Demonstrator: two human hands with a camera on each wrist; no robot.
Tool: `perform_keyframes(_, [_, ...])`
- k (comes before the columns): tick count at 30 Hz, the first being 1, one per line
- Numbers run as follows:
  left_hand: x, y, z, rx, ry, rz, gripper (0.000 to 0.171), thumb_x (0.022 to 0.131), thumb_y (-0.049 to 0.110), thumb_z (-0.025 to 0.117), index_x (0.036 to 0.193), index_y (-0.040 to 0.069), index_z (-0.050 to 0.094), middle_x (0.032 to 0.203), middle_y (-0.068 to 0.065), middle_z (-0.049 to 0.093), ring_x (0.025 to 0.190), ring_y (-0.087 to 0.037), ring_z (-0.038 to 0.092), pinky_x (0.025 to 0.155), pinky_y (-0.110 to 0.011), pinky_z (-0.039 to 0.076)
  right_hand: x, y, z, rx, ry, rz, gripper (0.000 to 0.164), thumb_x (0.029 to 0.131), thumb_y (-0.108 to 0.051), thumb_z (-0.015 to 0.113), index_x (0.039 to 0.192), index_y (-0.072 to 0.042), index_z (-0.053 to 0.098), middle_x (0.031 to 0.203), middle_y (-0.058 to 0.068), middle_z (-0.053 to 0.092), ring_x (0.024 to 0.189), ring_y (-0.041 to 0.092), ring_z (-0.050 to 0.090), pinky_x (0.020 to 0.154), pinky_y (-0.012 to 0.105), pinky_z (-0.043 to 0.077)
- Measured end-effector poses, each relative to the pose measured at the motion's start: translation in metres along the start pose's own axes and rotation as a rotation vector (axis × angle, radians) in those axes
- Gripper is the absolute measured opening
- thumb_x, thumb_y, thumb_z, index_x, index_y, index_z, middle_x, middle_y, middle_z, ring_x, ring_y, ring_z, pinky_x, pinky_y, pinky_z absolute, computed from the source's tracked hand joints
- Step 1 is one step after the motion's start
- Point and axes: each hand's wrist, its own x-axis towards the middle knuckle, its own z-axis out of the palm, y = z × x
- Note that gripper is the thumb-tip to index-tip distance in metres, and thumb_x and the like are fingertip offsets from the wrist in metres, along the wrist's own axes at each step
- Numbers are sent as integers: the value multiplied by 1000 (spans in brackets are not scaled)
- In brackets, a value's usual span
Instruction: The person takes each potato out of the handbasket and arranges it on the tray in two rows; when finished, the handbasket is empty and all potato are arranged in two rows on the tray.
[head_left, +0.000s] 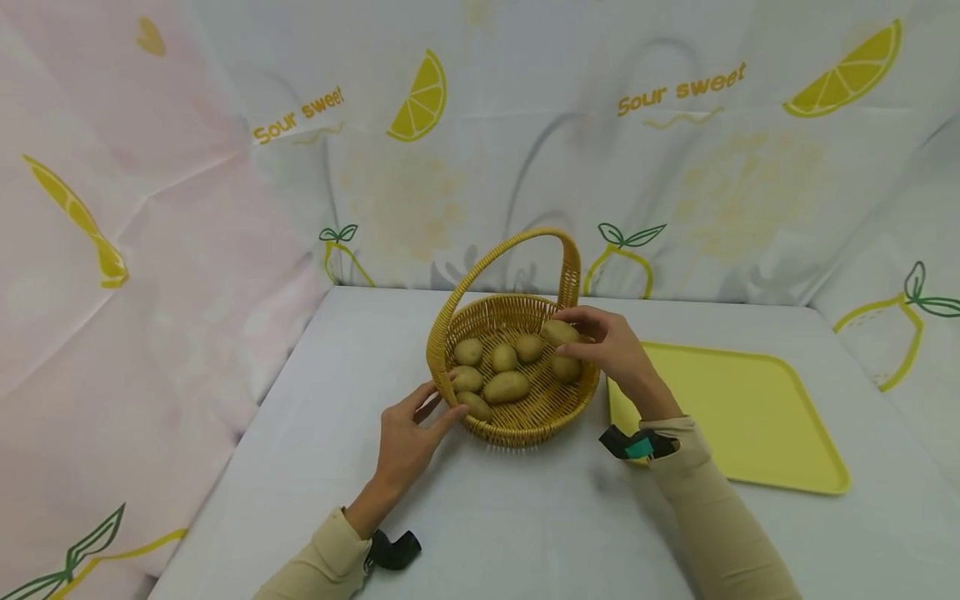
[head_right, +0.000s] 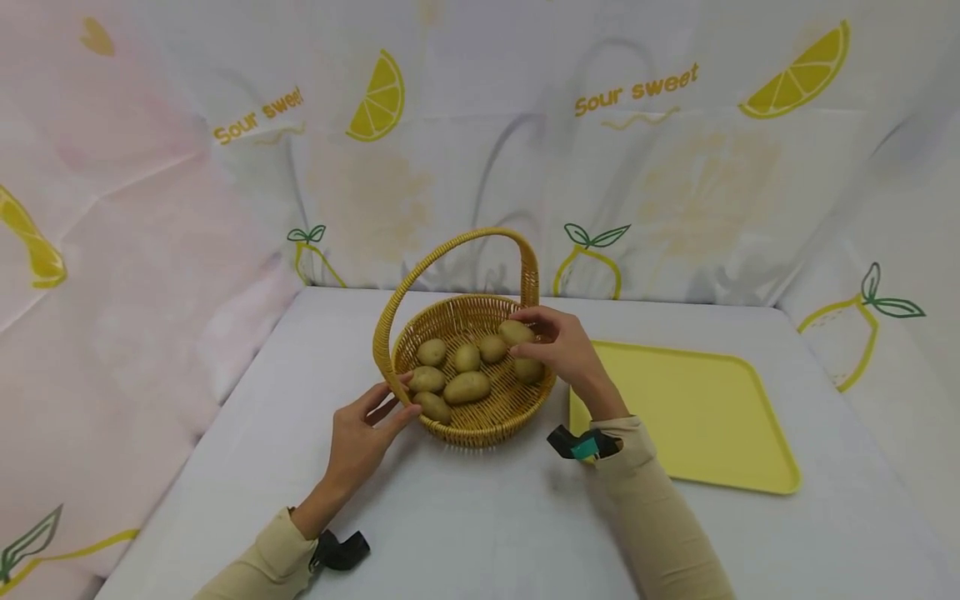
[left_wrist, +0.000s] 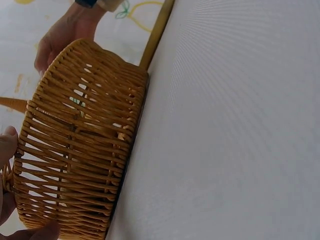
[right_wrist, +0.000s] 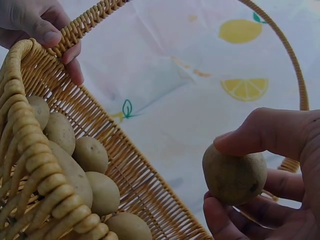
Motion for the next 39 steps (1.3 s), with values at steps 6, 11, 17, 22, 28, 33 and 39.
perform_keyframes(6, [0,2,-1,7,-3,5,47,85,-3,85,130,-4,69,130,-16,69,124,-31,64,101,-36,56,0,-1,-4,16,3,-4,42,89,4,78,130,2,68,131,12,66,113,23,64,87,27,56])
perform_keyframes(11, [1,-1,-1,-19,-6,29,49,85,-2,85,132,-4,68,132,-16,69,124,-34,64,101,-38,56,-4,-5,-12,32,27,1,42,89,0,78,130,2,67,125,10,68,111,22,65,86,26,57])
perform_keyframes(17, [0,-3,1,-21,-10,10,49,86,-1,85,132,-4,68,131,-15,69,124,-35,63,101,-38,56,-9,-6,-26,16,67,1,43,90,0,79,131,4,66,118,5,70,111,19,65,87,24,56])
perform_keyframes(22, [-2,-3,0,-14,-19,-13,47,89,6,84,133,-1,68,132,-13,69,127,-27,62,103,-34,54,-15,-5,-37,-2,92,-6,44,90,0,79,131,7,64,119,5,69,110,18,65,88,23,57])
perform_keyframes(28, [-1,-1,0,-1,-15,-12,48,89,4,84,133,-2,68,132,-13,69,126,-28,63,103,-37,54,-23,-1,-49,-37,111,7,43,91,0,78,131,8,64,118,2,71,109,15,66,86,21,57])
perform_keyframes(33, [1,16,-1,-2,-3,-7,47,86,-5,83,130,-7,67,128,-22,69,122,-39,64,101,-46,55,-30,2,-59,-64,137,19,43,91,-1,79,130,8,64,116,-2,71,103,13,67,83,21,57])
perform_keyframes(39, [1,17,-1,0,-1,-2,46,86,-6,83,129,-8,67,127,-23,69,122,-41,63,100,-47,56,-35,7,-68,-108,149,41,45,91,-3,81,131,7,64,116,0,72,101,11,68,82,20,58])
